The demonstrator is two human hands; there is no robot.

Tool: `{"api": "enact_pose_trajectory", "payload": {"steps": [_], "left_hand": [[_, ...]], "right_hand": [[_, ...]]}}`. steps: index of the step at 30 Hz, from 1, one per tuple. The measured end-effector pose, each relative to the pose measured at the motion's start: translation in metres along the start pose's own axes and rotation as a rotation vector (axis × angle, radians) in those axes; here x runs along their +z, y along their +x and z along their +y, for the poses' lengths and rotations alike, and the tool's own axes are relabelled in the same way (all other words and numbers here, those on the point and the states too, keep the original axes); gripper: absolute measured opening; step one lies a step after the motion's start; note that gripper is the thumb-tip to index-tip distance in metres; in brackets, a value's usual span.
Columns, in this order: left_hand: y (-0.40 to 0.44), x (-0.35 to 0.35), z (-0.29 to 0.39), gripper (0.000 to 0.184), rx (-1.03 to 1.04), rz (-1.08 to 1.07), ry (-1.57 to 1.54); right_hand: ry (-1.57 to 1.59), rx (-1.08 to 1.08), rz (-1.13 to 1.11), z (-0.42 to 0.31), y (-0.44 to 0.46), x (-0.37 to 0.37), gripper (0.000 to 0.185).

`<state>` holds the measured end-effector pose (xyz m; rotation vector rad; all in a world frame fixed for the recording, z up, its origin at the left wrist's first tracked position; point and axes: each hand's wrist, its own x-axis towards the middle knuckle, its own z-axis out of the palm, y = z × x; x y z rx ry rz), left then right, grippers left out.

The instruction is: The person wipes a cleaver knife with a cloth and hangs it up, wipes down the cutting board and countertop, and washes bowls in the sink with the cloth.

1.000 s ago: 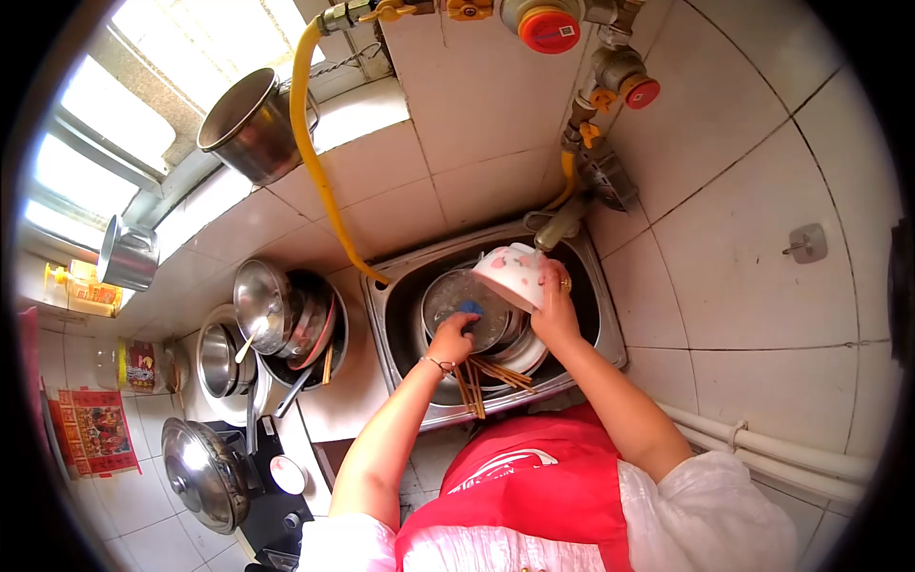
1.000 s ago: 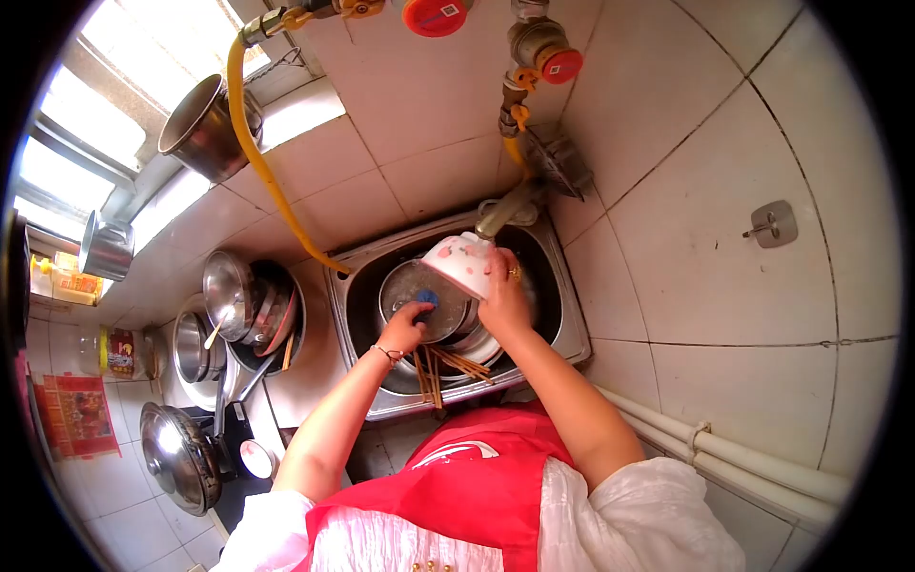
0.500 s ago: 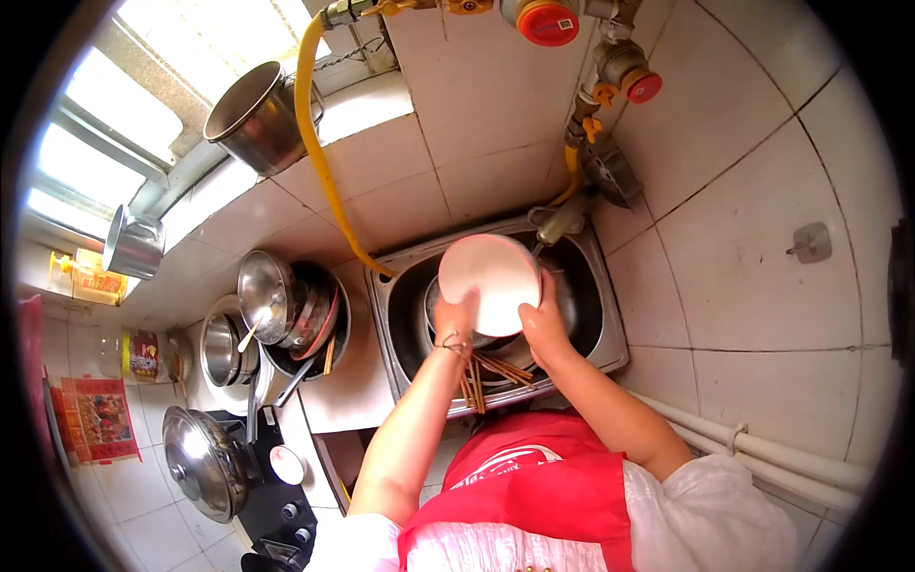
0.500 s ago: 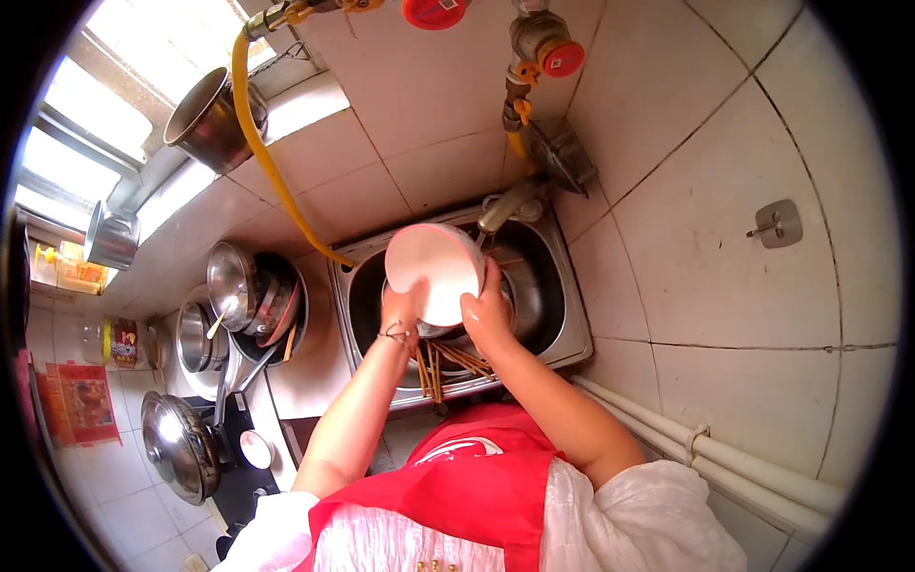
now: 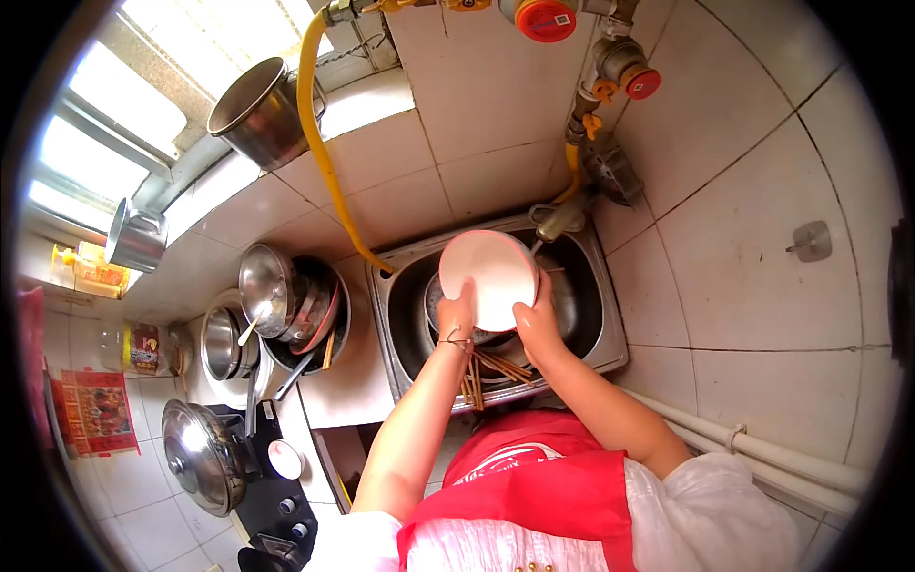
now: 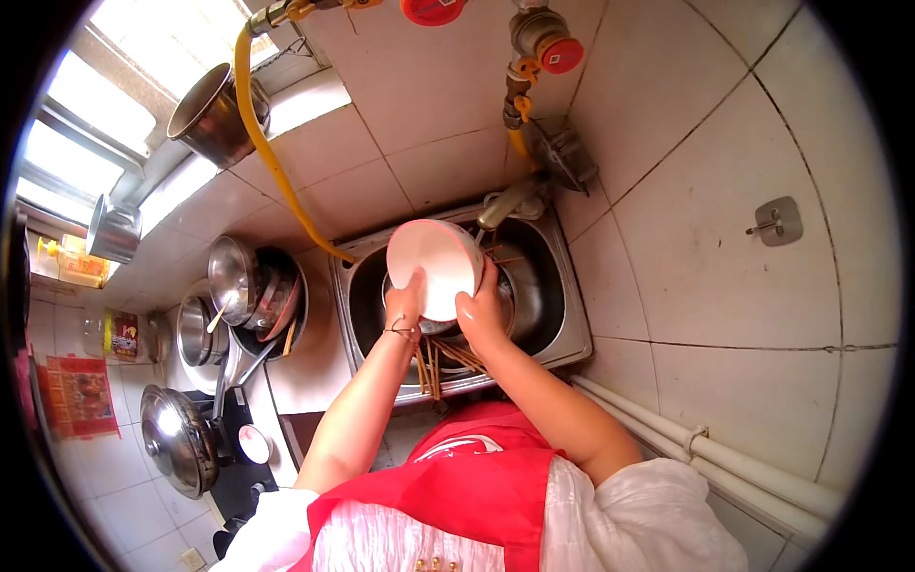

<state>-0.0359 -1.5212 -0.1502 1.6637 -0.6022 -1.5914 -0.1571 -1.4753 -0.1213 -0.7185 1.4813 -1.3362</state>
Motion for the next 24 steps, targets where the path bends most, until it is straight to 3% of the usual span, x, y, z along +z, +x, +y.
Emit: {"api": "enact_pose_trajectory", "payload": {"steps": [3, 6, 7, 9, 10, 11, 13, 15, 17, 18, 22, 24], "left_hand": [[0.016, -0.001, -0.008, 0.042, 0.045, 0.048, 0.172], [0.0, 0.003, -0.009, 0.046, -0.062, -0.302, -0.253], [0.001, 0.003, -0.012, 0.046, -0.065, -0.306, -0.249], [0.011, 0.003, -0.019, 0.043, 0.048, -0.24, -0.045], [0.021, 0.002, -0.02, 0.04, 0.235, -0.181, 0.241], [0.027, 0.004, -0.025, 0.04, 0.234, -0.184, 0.242], [0.023, 0.016, -0.017, 0.032, 0.341, 0.031, 0.617], [0.043, 0.022, -0.038, 0.035, 0.316, 0.01, 0.63], [0.068, 0.028, -0.066, 0.042, 0.191, -0.335, 0.236], [0.028, 0.038, -0.034, 0.046, -0.011, -0.493, -0.083], [0.032, 0.05, -0.036, 0.045, 0.047, -0.393, 0.003], [0.035, 0.056, -0.026, 0.034, 0.178, -0.187, 0.426]], "right_hand": [[-0.002, -0.009, -0.007, -0.007, -0.001, -0.003, 0.071], [-0.067, -0.004, 0.025, 0.005, 0.005, -0.014, 0.068], [-0.009, 0.042, 0.047, 0.006, 0.004, -0.017, 0.068], [0.051, 0.083, 0.072, 0.011, 0.001, -0.019, 0.068], [0.095, 0.07, 0.088, 0.016, -0.001, -0.02, 0.068], [0.138, 0.06, 0.104, 0.021, -0.003, -0.021, 0.068], [0.091, 0.08, 0.078, 0.018, -0.004, -0.026, 0.069], [0.187, 0.035, 0.111, 0.012, -0.002, -0.032, 0.068], [0.19, 0.031, 0.157, 0.008, 0.001, -0.04, 0.067], [0.134, 0.017, 0.161, -0.002, 0.0, -0.044, 0.068], [-0.071, -0.024, 0.169, 0.008, 0.004, -0.054, 0.069], [-0.091, -0.054, 0.188, 0.013, 0.006, -0.055, 0.069]]}}
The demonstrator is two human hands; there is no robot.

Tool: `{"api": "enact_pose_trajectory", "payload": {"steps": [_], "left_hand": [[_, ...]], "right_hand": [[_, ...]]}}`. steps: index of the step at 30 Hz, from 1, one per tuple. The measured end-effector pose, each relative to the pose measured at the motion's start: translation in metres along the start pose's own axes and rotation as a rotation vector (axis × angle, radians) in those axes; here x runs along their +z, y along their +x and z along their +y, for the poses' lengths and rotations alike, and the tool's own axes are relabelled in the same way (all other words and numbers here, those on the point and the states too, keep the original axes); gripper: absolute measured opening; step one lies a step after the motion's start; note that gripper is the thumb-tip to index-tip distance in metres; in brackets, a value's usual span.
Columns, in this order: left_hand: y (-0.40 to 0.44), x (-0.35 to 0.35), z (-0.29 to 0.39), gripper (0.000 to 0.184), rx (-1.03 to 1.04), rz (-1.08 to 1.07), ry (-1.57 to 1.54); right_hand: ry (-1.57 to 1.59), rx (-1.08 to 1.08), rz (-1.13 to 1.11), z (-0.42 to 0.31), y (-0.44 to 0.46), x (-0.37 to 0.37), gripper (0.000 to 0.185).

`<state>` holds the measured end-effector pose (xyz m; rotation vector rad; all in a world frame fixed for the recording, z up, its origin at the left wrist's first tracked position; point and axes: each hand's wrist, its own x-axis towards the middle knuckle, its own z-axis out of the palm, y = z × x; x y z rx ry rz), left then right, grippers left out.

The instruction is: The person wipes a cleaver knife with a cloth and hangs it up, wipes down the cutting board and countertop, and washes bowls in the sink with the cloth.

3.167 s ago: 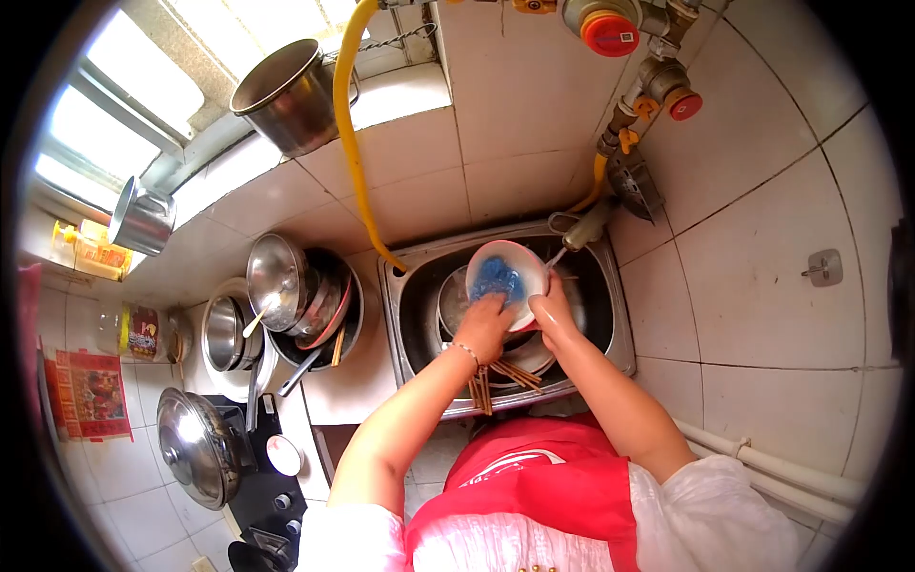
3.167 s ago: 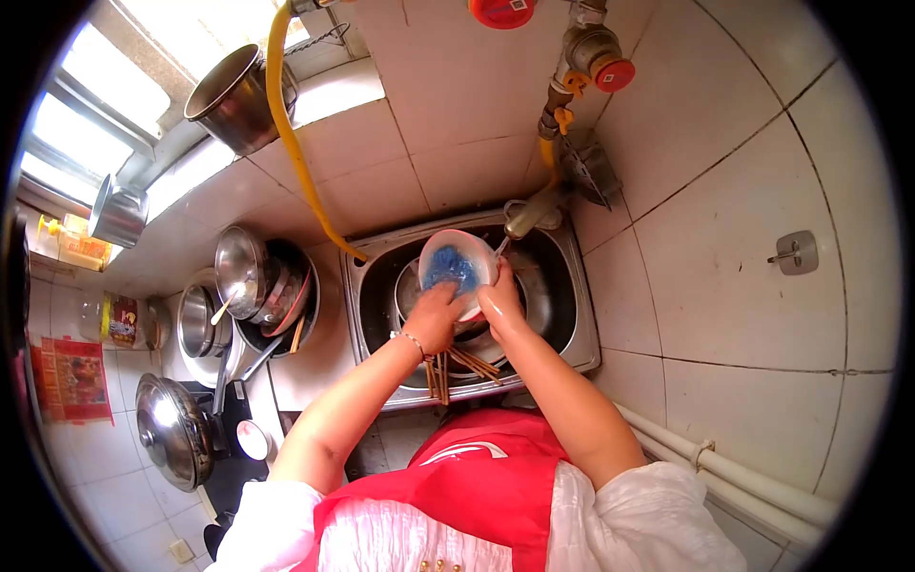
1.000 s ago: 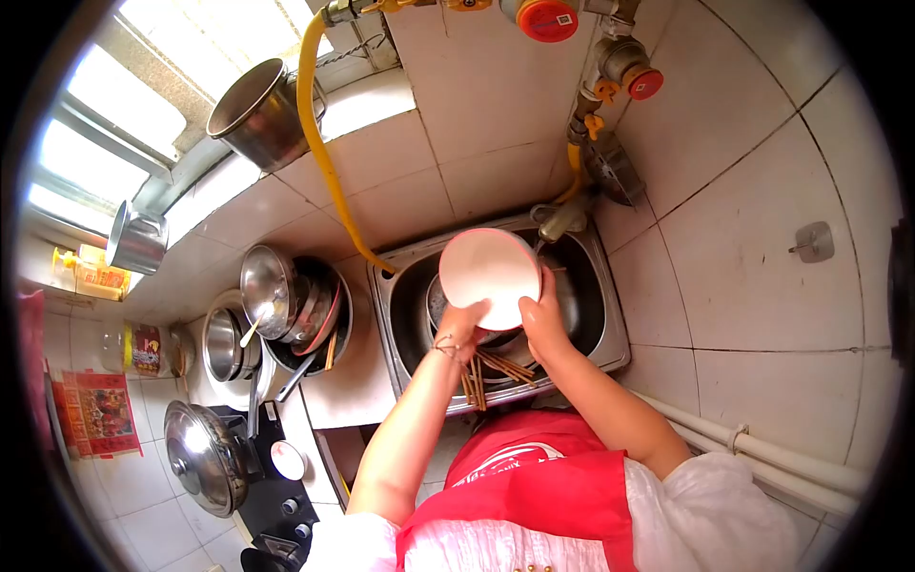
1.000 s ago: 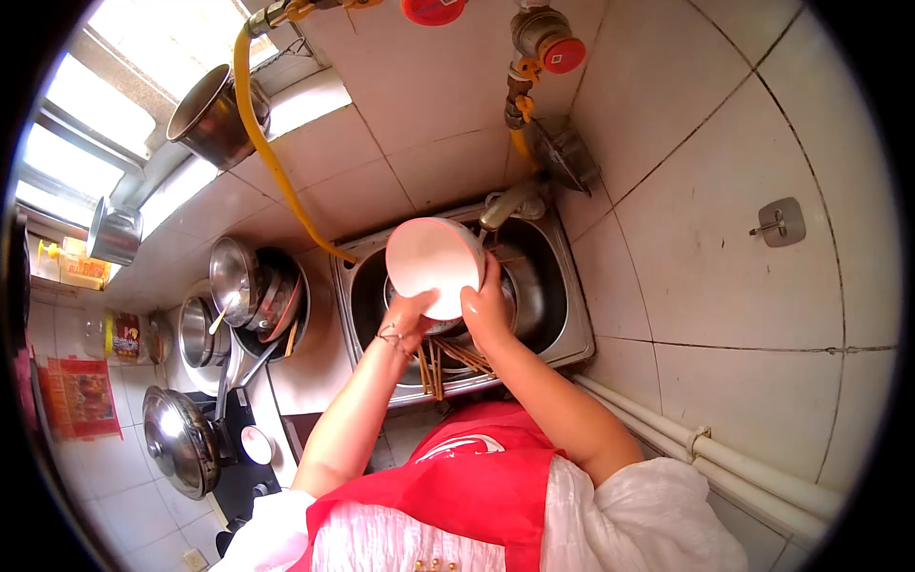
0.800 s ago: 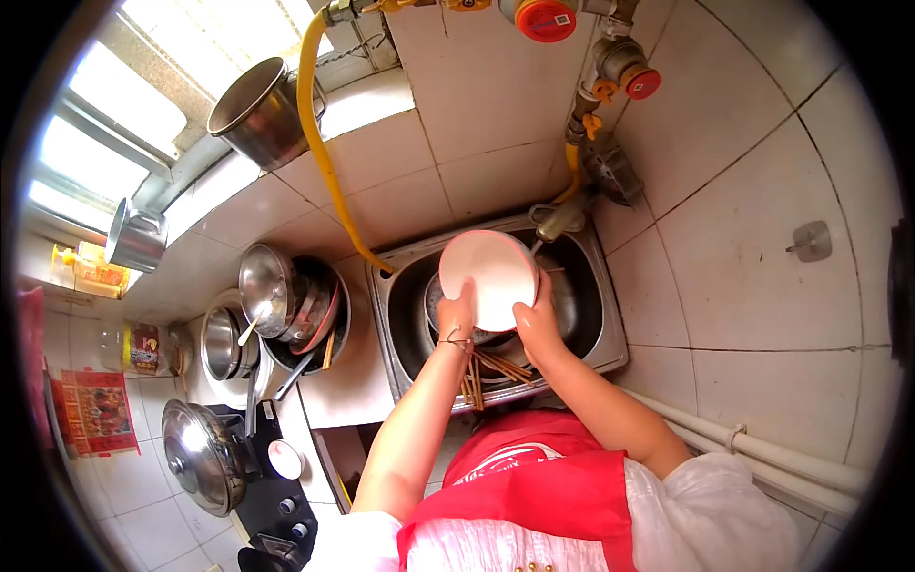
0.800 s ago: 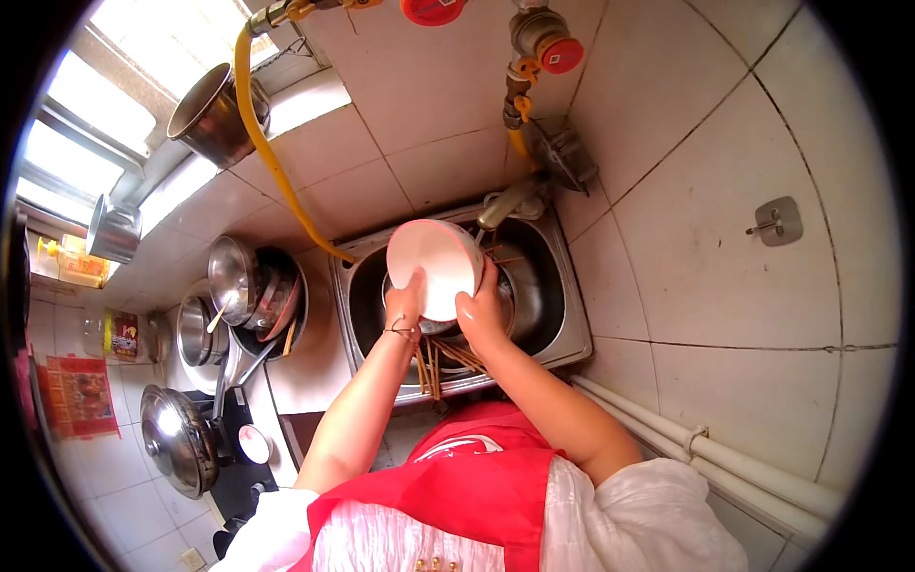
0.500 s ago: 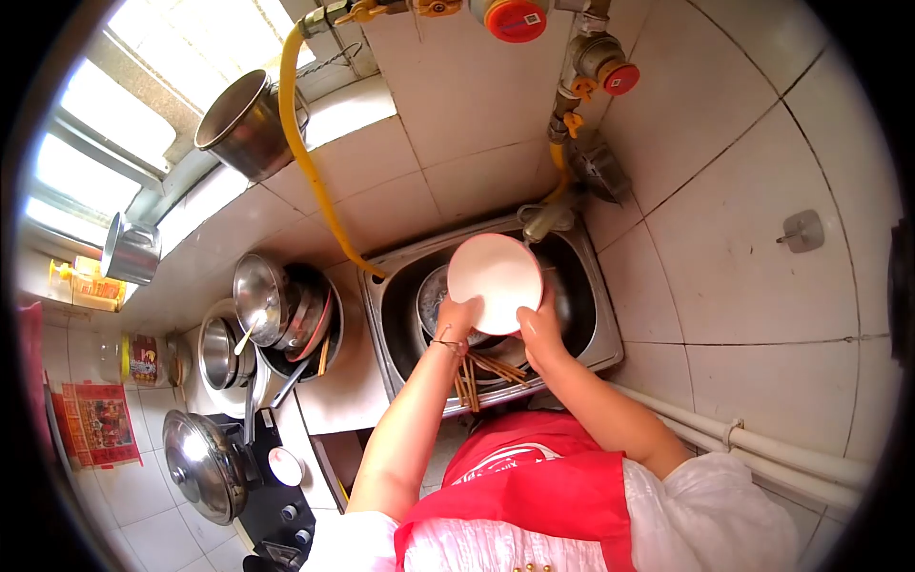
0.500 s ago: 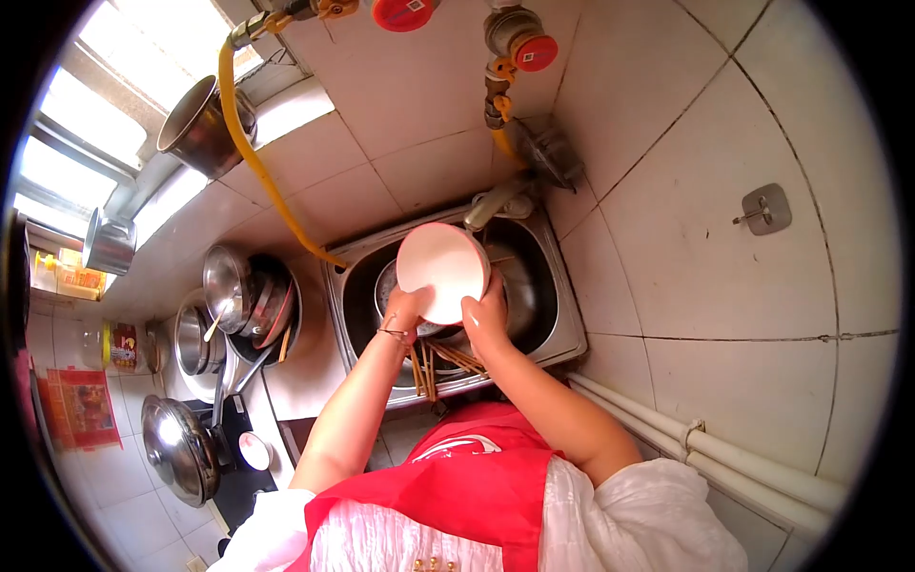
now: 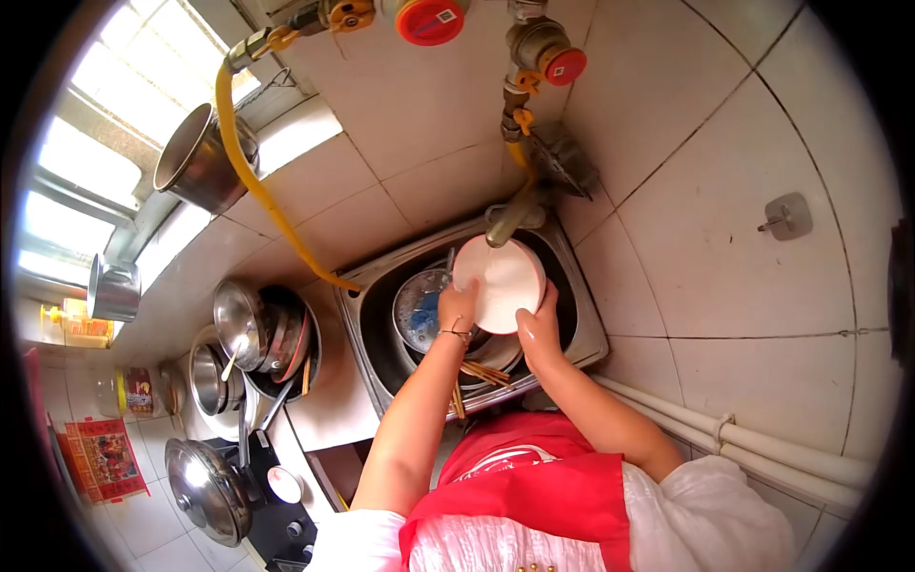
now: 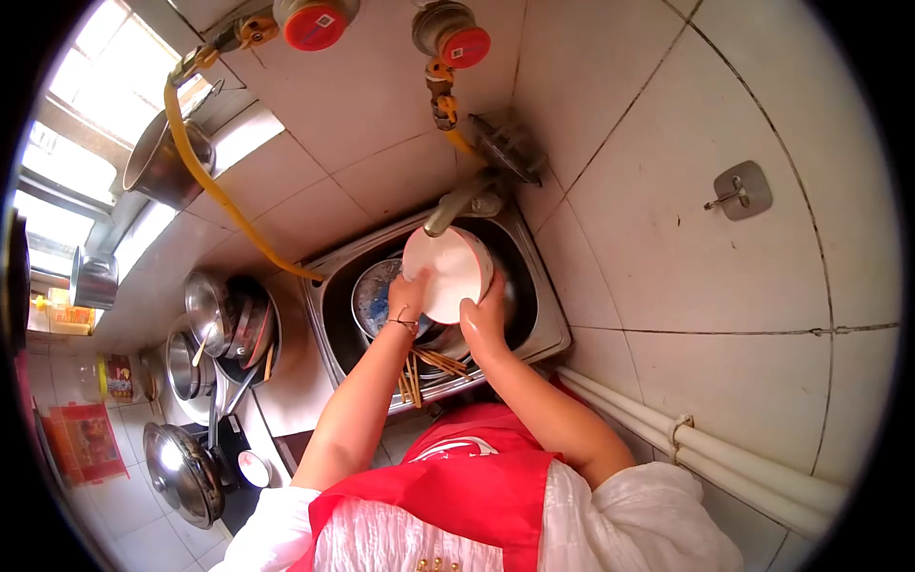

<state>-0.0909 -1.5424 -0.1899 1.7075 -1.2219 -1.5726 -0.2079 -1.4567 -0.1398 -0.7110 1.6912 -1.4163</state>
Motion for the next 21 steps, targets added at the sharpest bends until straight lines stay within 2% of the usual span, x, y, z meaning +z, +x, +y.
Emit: {"api": "enact_pose_trajectory", "payload": {"steps": [1, 3, 5, 6, 8, 9, 10, 11, 12, 13, 15, 17, 19, 21], "left_hand": [[0.001, 0.001, 0.003, 0.032, 0.024, 0.096, 0.222], [0.009, 0.008, -0.01, 0.035, 0.06, 0.142, 0.249], [0.013, 0.011, -0.021, 0.035, -0.007, -0.001, -0.065], [0.007, 0.011, -0.017, 0.035, -0.007, -0.002, -0.063], [-0.01, 0.009, -0.002, 0.035, 0.023, -0.243, -0.509], [-0.004, 0.004, -0.005, 0.035, 0.023, -0.241, -0.509], [0.004, -0.005, -0.002, 0.036, 0.188, -0.12, -0.139], [0.008, -0.009, -0.001, 0.035, 0.278, -0.08, 0.04], [0.008, -0.013, 0.007, 0.033, 0.362, -0.023, 0.228], [0.005, -0.017, 0.019, 0.032, 0.439, 0.049, 0.408], [-0.009, -0.022, 0.045, 0.027, 0.366, 0.113, 0.835], [-0.015, -0.023, 0.048, 0.033, 0.297, 0.074, 0.743], [0.003, -0.015, 0.007, 0.041, 0.38, 0.1, 0.362], [0.002, -0.01, -0.011, 0.049, 0.349, -0.01, 0.248]], "right_hand": [[-0.018, -0.032, 0.011, 0.0, 0.001, 0.0, 0.068], [-0.075, -0.068, 0.009, -0.005, 0.006, -0.004, 0.068], [-0.034, -0.088, 0.023, -0.008, 0.01, -0.006, 0.064], [-0.032, -0.086, 0.023, -0.008, 0.011, -0.008, 0.064], [0.071, 0.035, -0.019, -0.008, 0.014, -0.013, 0.068], [0.072, 0.035, -0.021, -0.008, 0.012, -0.012, 0.068], [0.077, 0.097, -0.031, -0.007, 0.008, -0.012, 0.066], [0.08, 0.156, -0.041, -0.006, 0.006, -0.012, 0.063], [0.211, 0.289, -0.044, -0.011, 0.002, -0.01, 0.063], [0.207, 0.29, -0.047, -0.012, 0.0, -0.011, 0.063], [0.271, 0.348, -0.089, -0.013, 0.0, -0.011, 0.064], [0.278, 0.343, -0.095, -0.01, 0.005, -0.01, 0.064], [0.288, 0.339, -0.098, -0.001, 0.013, -0.013, 0.065], [0.297, 0.209, -0.154, 0.005, 0.022, -0.013, 0.07]]}}
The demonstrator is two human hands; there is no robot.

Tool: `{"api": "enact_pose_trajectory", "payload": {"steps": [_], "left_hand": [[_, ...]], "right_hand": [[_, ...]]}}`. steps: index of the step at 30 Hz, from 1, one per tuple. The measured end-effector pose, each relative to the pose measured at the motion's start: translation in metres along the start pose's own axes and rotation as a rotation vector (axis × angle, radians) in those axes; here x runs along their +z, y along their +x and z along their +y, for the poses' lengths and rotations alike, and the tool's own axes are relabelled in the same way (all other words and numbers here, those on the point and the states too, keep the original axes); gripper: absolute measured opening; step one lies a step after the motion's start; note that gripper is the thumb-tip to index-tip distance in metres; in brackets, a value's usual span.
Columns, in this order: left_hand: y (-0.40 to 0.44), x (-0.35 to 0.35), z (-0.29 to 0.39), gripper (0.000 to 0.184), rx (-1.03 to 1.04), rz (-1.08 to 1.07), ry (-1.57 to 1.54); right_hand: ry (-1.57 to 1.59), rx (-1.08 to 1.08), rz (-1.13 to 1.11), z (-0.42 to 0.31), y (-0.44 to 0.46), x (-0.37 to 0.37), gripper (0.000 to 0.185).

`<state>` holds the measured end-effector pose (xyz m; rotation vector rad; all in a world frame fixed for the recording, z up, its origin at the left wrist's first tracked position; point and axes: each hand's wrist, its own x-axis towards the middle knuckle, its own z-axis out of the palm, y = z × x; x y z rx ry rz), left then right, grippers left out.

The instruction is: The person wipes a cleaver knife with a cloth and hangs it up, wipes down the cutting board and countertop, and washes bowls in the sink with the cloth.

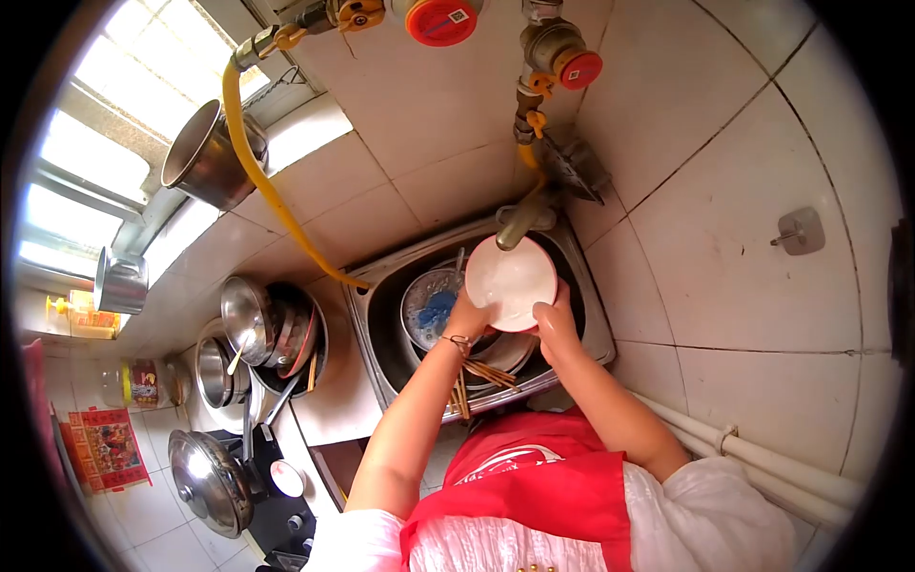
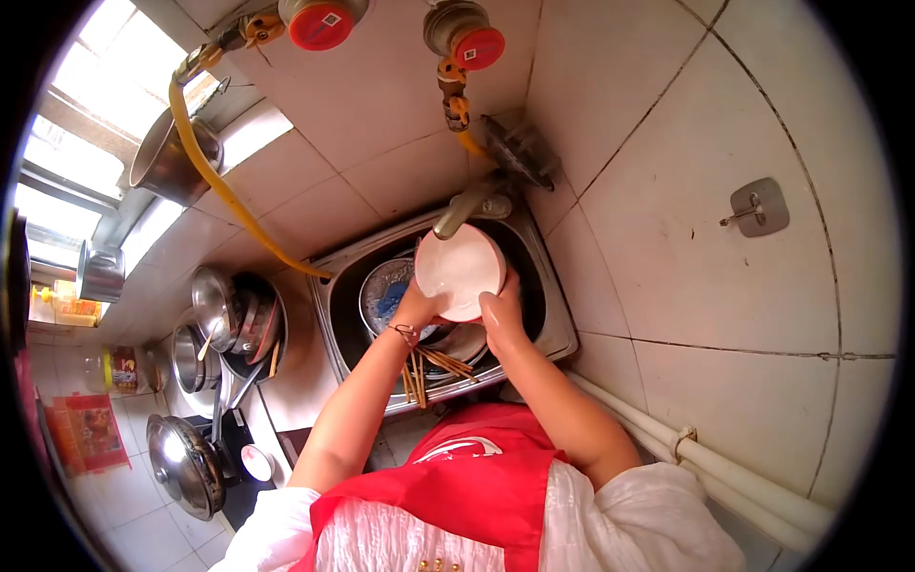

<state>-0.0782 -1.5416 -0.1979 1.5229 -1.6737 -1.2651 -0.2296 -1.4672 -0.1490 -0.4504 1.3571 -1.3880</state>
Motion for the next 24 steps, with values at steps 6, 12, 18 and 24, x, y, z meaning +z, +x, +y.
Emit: {"api": "enact_pose_trajectory", "payload": {"steps": [6, 12, 18, 24], "left_hand": [[0.021, -0.027, 0.02, 0.044, -0.002, -0.021, 0.234], [0.019, -0.047, 0.025, 0.045, 0.08, -0.16, 0.209], [0.003, -0.059, 0.046, 0.055, -0.046, -0.197, 0.35], [0.001, -0.05, 0.051, 0.043, 0.719, 0.163, 0.909]], "right_hand": [[0.004, 0.245, -0.022, -0.026, -0.029, 0.017, 0.069], [0.181, 0.317, -0.144, -0.027, -0.016, 0.004, 0.068], [0.049, 0.34, -0.141, -0.022, -0.023, 0.013, 0.075], [0.066, 0.356, -0.165, -0.014, -0.016, 0.013, 0.074]]}}
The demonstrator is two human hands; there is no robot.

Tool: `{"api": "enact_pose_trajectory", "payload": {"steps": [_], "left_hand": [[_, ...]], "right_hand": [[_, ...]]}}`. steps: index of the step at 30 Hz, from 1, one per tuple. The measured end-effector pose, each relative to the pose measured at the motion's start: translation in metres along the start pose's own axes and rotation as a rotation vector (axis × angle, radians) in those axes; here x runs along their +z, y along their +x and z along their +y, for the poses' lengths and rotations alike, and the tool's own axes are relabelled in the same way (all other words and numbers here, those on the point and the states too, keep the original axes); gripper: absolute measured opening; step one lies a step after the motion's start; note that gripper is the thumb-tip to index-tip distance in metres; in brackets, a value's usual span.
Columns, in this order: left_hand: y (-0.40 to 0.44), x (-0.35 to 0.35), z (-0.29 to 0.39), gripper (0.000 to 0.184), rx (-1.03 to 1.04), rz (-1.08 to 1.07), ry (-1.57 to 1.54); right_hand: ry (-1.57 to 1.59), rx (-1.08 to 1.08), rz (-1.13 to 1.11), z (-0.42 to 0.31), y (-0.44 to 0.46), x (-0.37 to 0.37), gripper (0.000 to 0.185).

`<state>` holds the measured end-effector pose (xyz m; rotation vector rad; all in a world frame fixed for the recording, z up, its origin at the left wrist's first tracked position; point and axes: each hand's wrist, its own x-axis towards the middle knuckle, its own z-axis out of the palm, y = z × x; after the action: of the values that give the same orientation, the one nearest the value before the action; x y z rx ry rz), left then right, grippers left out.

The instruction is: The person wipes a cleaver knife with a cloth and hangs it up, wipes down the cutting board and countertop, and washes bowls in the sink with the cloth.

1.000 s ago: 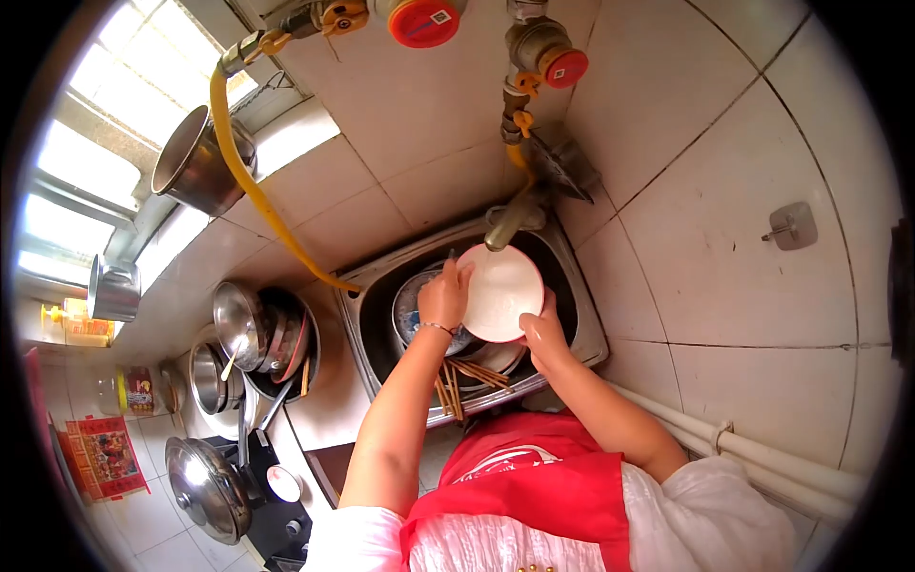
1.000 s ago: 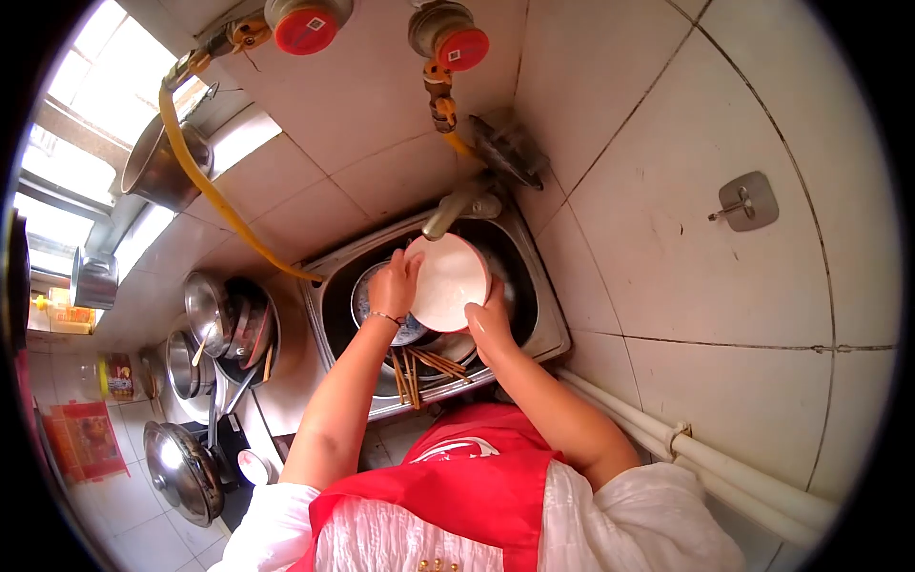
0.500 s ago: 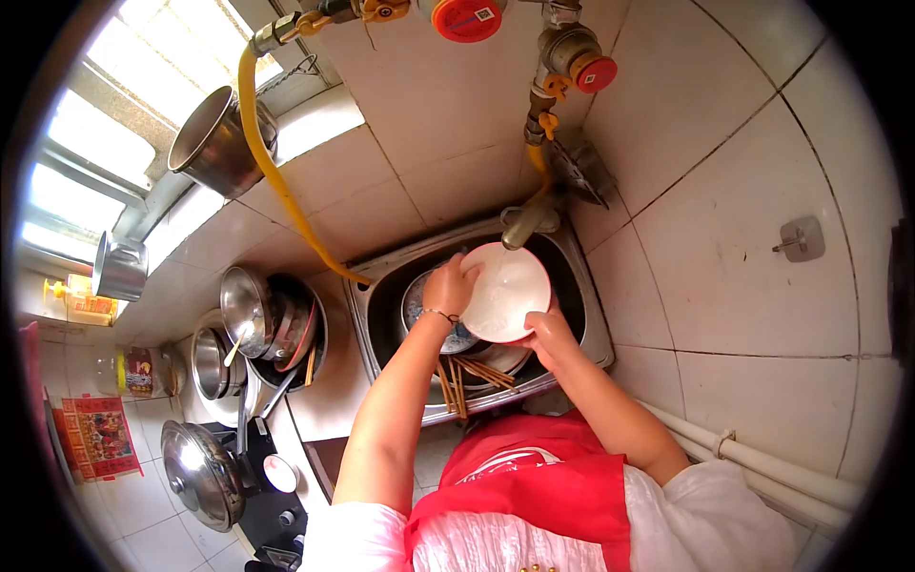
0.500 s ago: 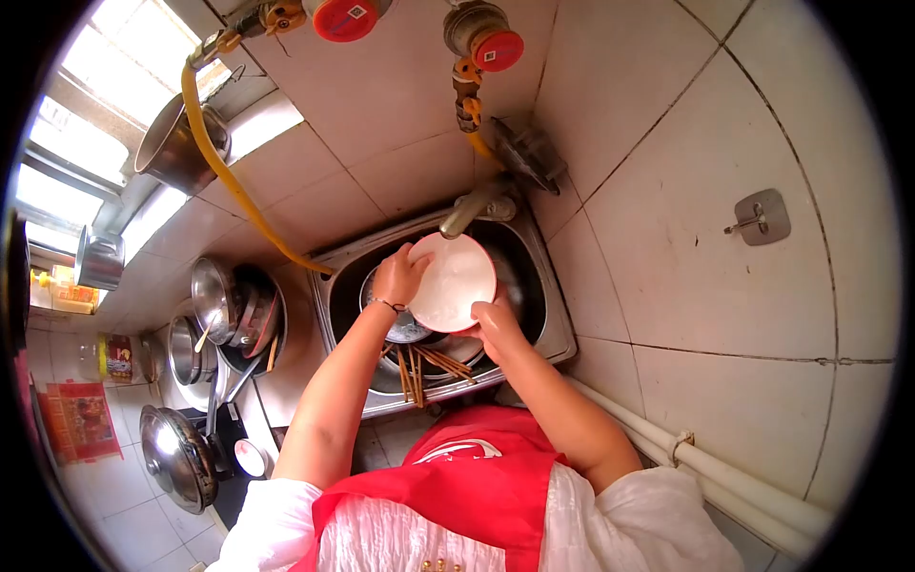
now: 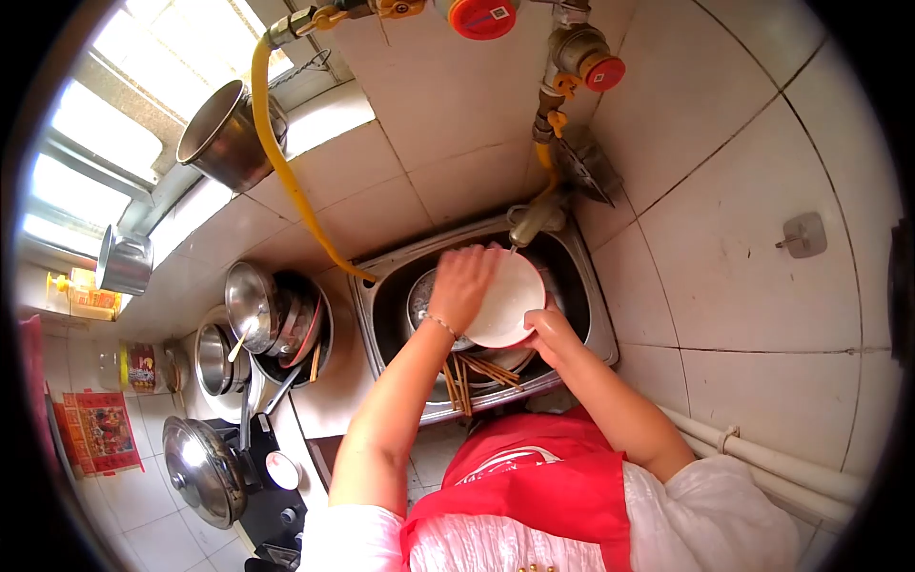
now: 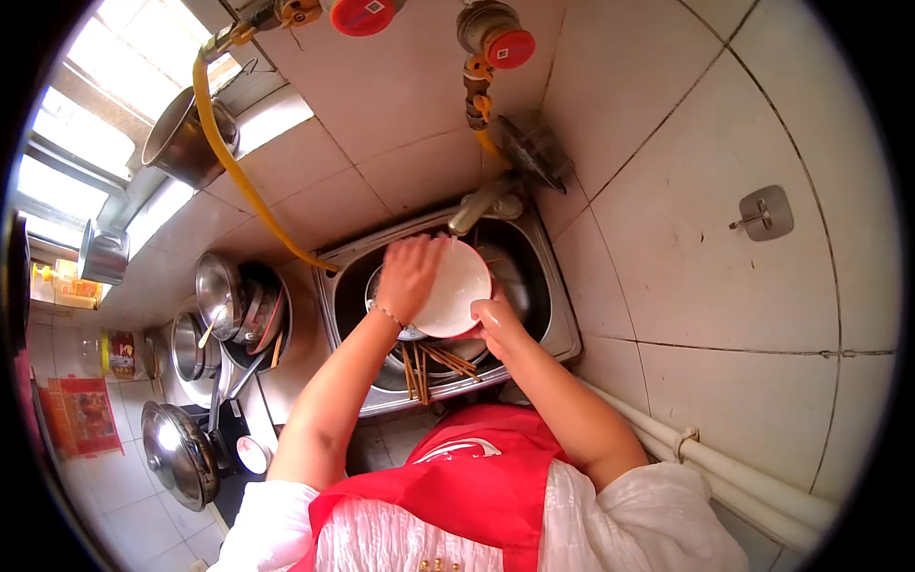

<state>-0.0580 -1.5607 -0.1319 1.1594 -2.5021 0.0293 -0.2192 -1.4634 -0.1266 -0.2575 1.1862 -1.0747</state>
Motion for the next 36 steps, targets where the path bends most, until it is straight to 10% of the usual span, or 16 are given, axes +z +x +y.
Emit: {"api": "enact_pose_trajectory", "payload": {"steps": [6, 11, 22, 27, 33, 36], "left_hand": [[0.005, -0.014, -0.011, 0.031, 0.349, -0.077, 0.067], [0.01, 0.004, -0.022, 0.027, -0.333, -0.212, -0.514], [0.023, -0.014, -0.034, 0.035, -0.067, -0.506, -0.298], [-0.004, 0.004, -0.036, 0.031, -0.125, -0.33, -0.727], [0.009, -0.027, -0.025, 0.025, -0.335, -0.636, -0.425], [-0.001, -0.018, -0.02, 0.026, -0.173, -0.369, -0.253]], "right_hand": [[0.089, 0.157, -0.099, 0.012, 0.009, -0.006, 0.069], [0.069, 0.196, -0.17, -0.005, 0.002, -0.002, 0.065], [0.027, 0.263, -0.218, -0.005, -0.004, -0.004, 0.065], [0.023, 0.296, -0.262, 0.0, 0.002, -0.017, 0.068], [0.096, 0.318, -0.266, 0.013, 0.002, -0.018, 0.069], [0.122, 0.323, -0.292, 0.016, 0.005, -0.021, 0.064]]}}
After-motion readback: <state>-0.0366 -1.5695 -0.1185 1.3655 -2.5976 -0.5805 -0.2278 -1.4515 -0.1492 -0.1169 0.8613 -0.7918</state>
